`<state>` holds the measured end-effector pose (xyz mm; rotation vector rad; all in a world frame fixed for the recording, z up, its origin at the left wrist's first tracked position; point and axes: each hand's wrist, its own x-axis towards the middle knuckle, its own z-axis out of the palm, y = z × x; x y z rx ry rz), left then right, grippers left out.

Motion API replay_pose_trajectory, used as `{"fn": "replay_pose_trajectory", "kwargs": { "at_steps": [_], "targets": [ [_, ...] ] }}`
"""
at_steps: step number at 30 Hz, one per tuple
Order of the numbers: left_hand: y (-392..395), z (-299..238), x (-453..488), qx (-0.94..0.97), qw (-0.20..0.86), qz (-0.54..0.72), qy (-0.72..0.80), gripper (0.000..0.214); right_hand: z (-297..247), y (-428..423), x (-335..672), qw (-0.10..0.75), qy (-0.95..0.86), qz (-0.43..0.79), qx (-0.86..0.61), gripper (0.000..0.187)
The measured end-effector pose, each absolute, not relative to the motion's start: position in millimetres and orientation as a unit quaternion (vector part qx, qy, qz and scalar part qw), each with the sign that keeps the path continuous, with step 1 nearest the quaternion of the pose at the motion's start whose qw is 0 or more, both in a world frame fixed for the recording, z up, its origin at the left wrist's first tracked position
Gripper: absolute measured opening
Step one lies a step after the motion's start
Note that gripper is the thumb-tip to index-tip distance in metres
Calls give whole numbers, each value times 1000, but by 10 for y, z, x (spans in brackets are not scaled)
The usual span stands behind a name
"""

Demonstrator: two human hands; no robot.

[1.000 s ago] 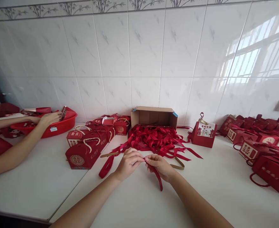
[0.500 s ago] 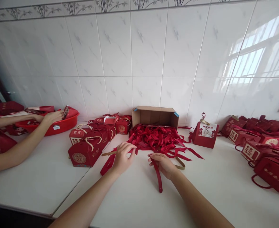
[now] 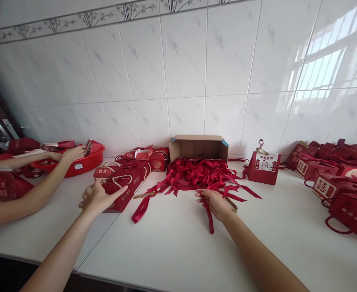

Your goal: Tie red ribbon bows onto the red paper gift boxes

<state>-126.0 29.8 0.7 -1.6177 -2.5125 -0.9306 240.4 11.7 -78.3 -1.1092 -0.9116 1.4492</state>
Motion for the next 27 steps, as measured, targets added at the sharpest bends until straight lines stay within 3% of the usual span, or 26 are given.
{"fn": "replay_pose_trajectory", "kwargs": {
  "at_steps": [4,9,12,16,22,27],
  "targets": [
    [298,-112,-1395,-535,-55,-298,-789,115,-814,144,2450,532,-386,592,-466,23],
    [65,-56,-1077,-686,82,-364,-624,99,-848,168,2480,546,-400,558,-479,24],
    [-50,15,-772,-769,85,-398,-493,93,-861,176,2481,551,-422,523,-494,22],
    [80,-50,-382,-812,-24,-419,-407,93,-872,187,2465,552,-467,452,-522,20],
    [501,-519,-24,-774,-204,-438,-409,85,-887,225,2488,525,-547,291,-583,16],
    [483,-692,-21,-793,-226,-438,-358,89,-867,249,2654,497,-579,150,-628,20]
  ]
}}
